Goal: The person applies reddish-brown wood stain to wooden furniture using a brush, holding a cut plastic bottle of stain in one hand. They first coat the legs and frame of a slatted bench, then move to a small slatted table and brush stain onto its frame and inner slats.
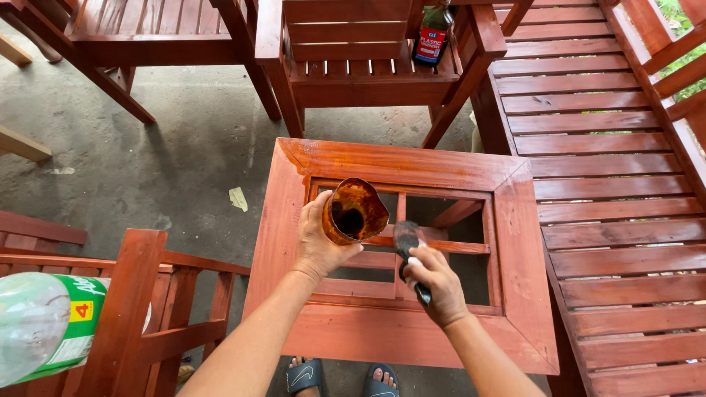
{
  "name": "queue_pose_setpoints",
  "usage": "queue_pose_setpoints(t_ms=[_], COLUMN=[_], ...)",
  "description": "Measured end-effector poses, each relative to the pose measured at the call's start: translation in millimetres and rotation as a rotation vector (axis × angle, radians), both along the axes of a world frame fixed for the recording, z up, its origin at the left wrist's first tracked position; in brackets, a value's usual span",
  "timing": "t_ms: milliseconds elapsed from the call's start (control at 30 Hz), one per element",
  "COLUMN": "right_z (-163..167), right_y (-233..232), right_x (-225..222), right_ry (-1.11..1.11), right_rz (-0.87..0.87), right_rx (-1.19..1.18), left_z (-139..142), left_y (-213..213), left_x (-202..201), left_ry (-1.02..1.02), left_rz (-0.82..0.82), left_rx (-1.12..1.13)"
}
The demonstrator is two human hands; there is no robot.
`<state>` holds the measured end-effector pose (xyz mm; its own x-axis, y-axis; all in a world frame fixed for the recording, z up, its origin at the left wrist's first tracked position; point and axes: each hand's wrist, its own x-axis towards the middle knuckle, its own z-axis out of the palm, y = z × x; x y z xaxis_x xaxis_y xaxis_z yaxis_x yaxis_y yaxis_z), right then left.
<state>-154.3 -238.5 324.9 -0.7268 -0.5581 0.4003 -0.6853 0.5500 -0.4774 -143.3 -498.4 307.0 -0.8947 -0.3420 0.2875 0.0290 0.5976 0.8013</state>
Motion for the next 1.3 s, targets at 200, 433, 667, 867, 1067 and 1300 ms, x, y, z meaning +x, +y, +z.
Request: queue_pose_setpoints(t_ms=[200,433,667,867,1067,1300], right_z=[-3.3,7.7,23.8,33.2,33.2,6.5], right_y=[-16.3,-20.7,0.6,8.6,-5.9,-60.5], right_x=[-51.0,-83.6,-59.8,-9.6,28.8,23.7], right_ry=[-0.009,-0.215,-0.195,-0.086,-0.066,-0.013], right_rz=[0.005,-0.013,0.151,0.240,0.317,0.484], right_rx=[0.044,-0.076,0.089,0.261,0.422,0.989], left_z=[-6.2,-2.7,2.6,7.9,11.2,7.9], left_y=[-7.3,-10.6,2.6,11.4,12.3,5.8], left_x=[-3.8,-4.5,-6.2,-0.5,6.0,16.1], left_ry=[-0.078,-0.064,-0.032,-0.041,-0.052,-0.043], left_rz=[-0.010,0.004,0.003,0.009,0.004,0.037], left_rx=[0.052,0.051,0.023,0.057,0.057,0.095])
